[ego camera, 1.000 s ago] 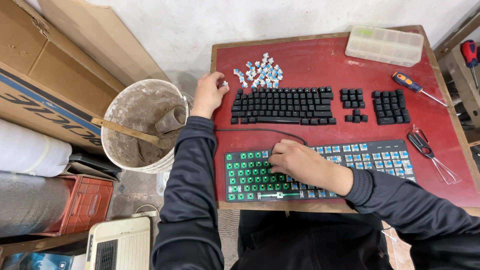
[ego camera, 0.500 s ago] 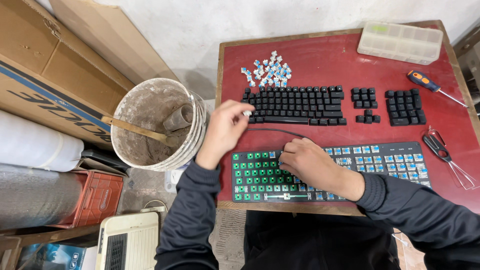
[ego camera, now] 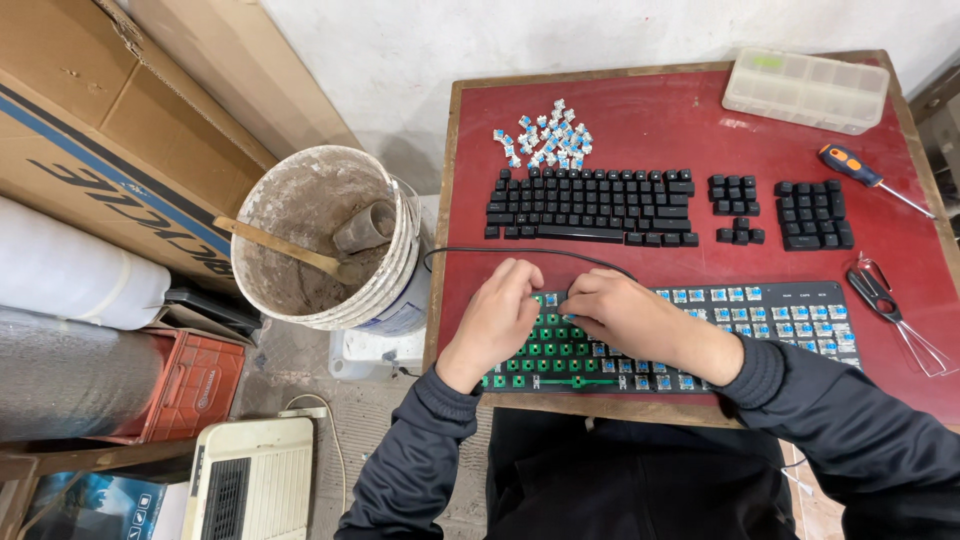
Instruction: The person assembles a mechanical keyboard by inserting blue switches into the PCB and then placing black keycaps onto the switches. The person works methodically across the keyboard, filling the switch positions and then the keycap positions.
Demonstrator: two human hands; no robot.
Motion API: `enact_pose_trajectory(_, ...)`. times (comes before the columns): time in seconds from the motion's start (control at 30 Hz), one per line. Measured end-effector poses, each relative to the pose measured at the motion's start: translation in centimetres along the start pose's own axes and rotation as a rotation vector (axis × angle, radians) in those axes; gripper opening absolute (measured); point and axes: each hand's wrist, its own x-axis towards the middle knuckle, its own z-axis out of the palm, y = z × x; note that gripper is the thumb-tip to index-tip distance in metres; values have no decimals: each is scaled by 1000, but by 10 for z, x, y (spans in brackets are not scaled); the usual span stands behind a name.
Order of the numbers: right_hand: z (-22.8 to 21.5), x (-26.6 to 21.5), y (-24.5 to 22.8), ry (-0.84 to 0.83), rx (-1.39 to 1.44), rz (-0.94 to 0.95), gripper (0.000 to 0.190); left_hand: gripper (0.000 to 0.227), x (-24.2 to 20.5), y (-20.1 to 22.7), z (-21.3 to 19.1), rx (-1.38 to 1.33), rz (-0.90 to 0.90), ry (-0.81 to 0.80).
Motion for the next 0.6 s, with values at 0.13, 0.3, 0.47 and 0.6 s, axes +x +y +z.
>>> enact_pose_trajectory(0.13, 5, -1, 6, -26, -143, -66, 10, 30, -4, 18, -2, 147, 61, -66)
enact_pose_trajectory(0.3, 16, -2, 14, -59, -259, -125, 11, 23, -2, 4, 9, 251, 101, -90)
enact_pose_trajectory(0.47, 14, 2, 8, -81, -292, -112, 13, 16, 4, -16, 16, 250, 141, -105)
enact_pose_trajectory(0.6, 21, -2, 12, -46, -321, -117, 13, 12, 6, -17, 19, 249, 126, -105)
